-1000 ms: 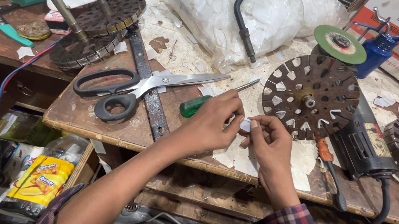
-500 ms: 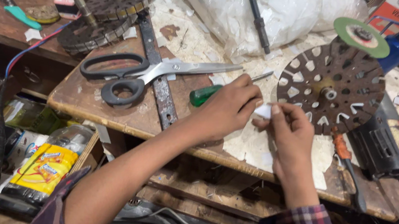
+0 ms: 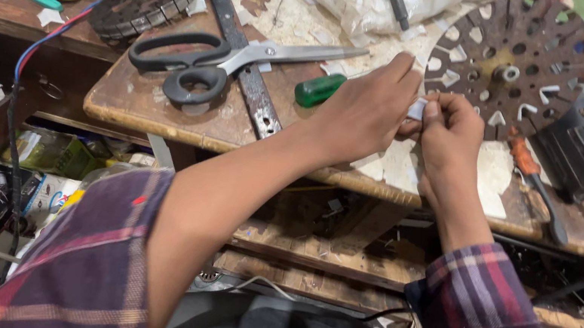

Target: The person assembles small white plastic pieces into slots on a circular metal rotor. They use scissors to trim the plastic pieces and a screwdriver to adjust the rotor, then insert the pieces one by one into the rotor slots.

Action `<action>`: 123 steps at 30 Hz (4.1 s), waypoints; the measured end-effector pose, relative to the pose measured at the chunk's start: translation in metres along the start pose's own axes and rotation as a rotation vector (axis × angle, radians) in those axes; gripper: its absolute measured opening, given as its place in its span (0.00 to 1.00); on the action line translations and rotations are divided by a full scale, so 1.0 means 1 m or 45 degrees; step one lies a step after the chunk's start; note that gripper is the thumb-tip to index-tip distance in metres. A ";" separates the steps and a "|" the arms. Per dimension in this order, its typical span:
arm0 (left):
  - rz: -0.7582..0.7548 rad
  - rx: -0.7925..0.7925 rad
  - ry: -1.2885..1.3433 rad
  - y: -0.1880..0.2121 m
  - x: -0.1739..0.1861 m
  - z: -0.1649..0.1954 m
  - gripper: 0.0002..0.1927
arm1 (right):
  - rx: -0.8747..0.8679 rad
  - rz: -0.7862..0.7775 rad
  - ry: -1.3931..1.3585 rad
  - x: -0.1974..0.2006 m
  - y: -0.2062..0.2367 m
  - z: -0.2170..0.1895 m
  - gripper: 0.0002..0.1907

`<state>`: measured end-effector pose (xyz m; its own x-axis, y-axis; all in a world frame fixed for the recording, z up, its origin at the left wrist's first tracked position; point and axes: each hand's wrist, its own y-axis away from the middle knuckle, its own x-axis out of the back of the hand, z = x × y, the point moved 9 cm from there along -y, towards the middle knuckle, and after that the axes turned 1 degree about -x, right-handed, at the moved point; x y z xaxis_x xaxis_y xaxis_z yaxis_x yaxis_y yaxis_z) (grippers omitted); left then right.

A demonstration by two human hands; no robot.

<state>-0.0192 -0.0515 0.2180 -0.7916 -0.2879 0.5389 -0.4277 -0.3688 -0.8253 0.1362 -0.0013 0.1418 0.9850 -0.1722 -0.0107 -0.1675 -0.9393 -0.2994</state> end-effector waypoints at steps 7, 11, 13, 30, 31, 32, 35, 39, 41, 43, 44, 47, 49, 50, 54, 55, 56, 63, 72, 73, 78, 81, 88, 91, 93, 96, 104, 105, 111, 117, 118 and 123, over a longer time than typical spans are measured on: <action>-0.027 -0.266 -0.377 0.007 0.003 0.031 0.19 | 0.035 0.071 0.148 -0.001 0.004 -0.003 0.06; -0.035 -0.369 -0.430 0.024 0.018 0.036 0.22 | 0.093 0.128 0.322 -0.010 0.023 -0.005 0.06; -0.111 -0.390 -0.459 0.029 0.019 0.038 0.23 | 0.248 0.135 0.507 -0.015 0.035 -0.016 0.05; -0.358 -0.466 -0.501 0.025 0.012 0.025 0.20 | 0.052 -0.231 0.537 -0.023 0.025 -0.021 0.05; -0.355 -0.477 -0.506 0.022 0.010 0.023 0.18 | -0.003 -0.200 0.608 -0.020 0.022 -0.019 0.05; -0.371 -0.479 -0.504 0.019 0.009 0.020 0.19 | -0.064 -0.172 0.676 -0.016 0.021 -0.015 0.06; -0.419 -0.478 -0.462 0.008 0.003 0.009 0.19 | -0.113 -0.188 0.413 -0.015 0.018 -0.013 0.07; -0.396 -0.430 -0.327 -0.006 0.001 -0.007 0.15 | -0.164 -0.233 0.273 -0.012 0.004 -0.016 0.08; -0.404 -0.365 -0.275 -0.012 -0.001 -0.019 0.13 | -0.161 -0.267 0.201 -0.013 -0.001 -0.020 0.10; -0.456 -0.274 -0.231 -0.015 -0.007 -0.034 0.11 | -0.177 -0.269 0.292 -0.016 -0.010 -0.021 0.11; -0.420 -0.288 -0.229 -0.016 -0.006 -0.036 0.11 | -0.182 -0.263 0.332 -0.018 -0.014 -0.020 0.11; -0.348 -0.330 -0.255 -0.019 -0.008 -0.044 0.11 | -0.121 -0.168 0.393 -0.026 -0.024 -0.021 0.10; -0.358 -0.358 -0.298 -0.020 -0.013 -0.048 0.11 | -0.034 -0.102 0.497 -0.029 -0.028 -0.023 0.08; -0.332 -0.359 -0.301 -0.020 -0.014 -0.050 0.11 | 0.012 -0.071 0.552 -0.030 -0.030 -0.025 0.07; -0.265 -0.358 -0.343 -0.021 -0.017 -0.057 0.12 | 0.107 -0.060 0.587 -0.034 -0.033 -0.030 0.05; -0.259 -0.355 -0.362 -0.021 -0.018 -0.059 0.11 | 0.105 -0.053 0.611 -0.035 -0.034 -0.030 0.05; -0.244 -0.341 -0.377 -0.021 -0.019 -0.060 0.11 | 0.105 -0.047 0.636 -0.035 -0.034 -0.031 0.05; -0.125 -0.313 -0.316 -0.019 -0.012 -0.060 0.10 | 0.101 -0.086 0.490 -0.031 -0.029 -0.027 0.06; 0.130 -0.460 -0.355 -0.018 0.014 -0.033 0.12 | 0.408 -0.070 0.509 -0.033 -0.022 -0.040 0.05; 0.152 -0.445 -0.356 -0.019 0.017 -0.033 0.12 | 0.445 -0.060 0.529 -0.034 -0.021 -0.044 0.05; 0.085 -0.247 -0.184 -0.017 0.021 -0.044 0.12 | 0.382 -0.122 0.545 -0.044 -0.022 -0.048 0.06; 0.066 -0.221 -0.141 -0.017 0.022 -0.047 0.14 | 0.270 -0.126 0.539 -0.045 -0.023 -0.046 0.07; 0.075 -0.253 -0.092 -0.019 0.026 -0.051 0.13 | 0.458 -0.106 0.520 -0.048 -0.022 -0.063 0.05; 0.060 -0.224 -0.027 -0.019 0.028 -0.055 0.11 | 0.309 -0.085 0.454 -0.046 -0.028 -0.053 0.05; 0.106 -0.216 0.031 -0.019 0.034 -0.056 0.09 | 0.281 -0.102 0.429 -0.046 -0.030 -0.051 0.05; 0.094 -0.192 0.093 -0.020 0.036 -0.057 0.08 | 0.324 -0.154 0.385 -0.050 -0.030 -0.053 0.05; -0.023 -0.082 0.182 -0.026 0.038 -0.065 0.07 | 0.244 -0.213 0.288 -0.052 -0.034 -0.048 0.06; -0.033 -0.071 0.189 -0.026 0.038 -0.067 0.07 | 0.231 -0.208 0.285 -0.052 -0.035 -0.047 0.06; -0.013 -0.104 0.241 -0.031 0.038 -0.072 0.08 | 0.366 -0.171 0.357 -0.052 -0.034 -0.061 0.09; 0.006 -0.033 0.225 -0.035 0.039 -0.070 0.08 | 0.264 -0.130 0.281 -0.049 -0.037 -0.060 0.09; 0.007 -0.020 0.212 -0.037 0.038 -0.070 0.09 | 0.227 -0.116 0.257 -0.048 -0.039 -0.057 0.08; -0.028 -0.013 0.116 -0.044 0.033 -0.068 0.11 | 0.167 -0.122 0.205 -0.045 -0.042 -0.054 0.09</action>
<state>-0.0562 0.0149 0.2607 -0.8183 -0.1979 0.5396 -0.4495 -0.3647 -0.8154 0.0966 0.0295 0.2065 0.9750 -0.1392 0.1734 -0.0563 -0.9089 -0.4131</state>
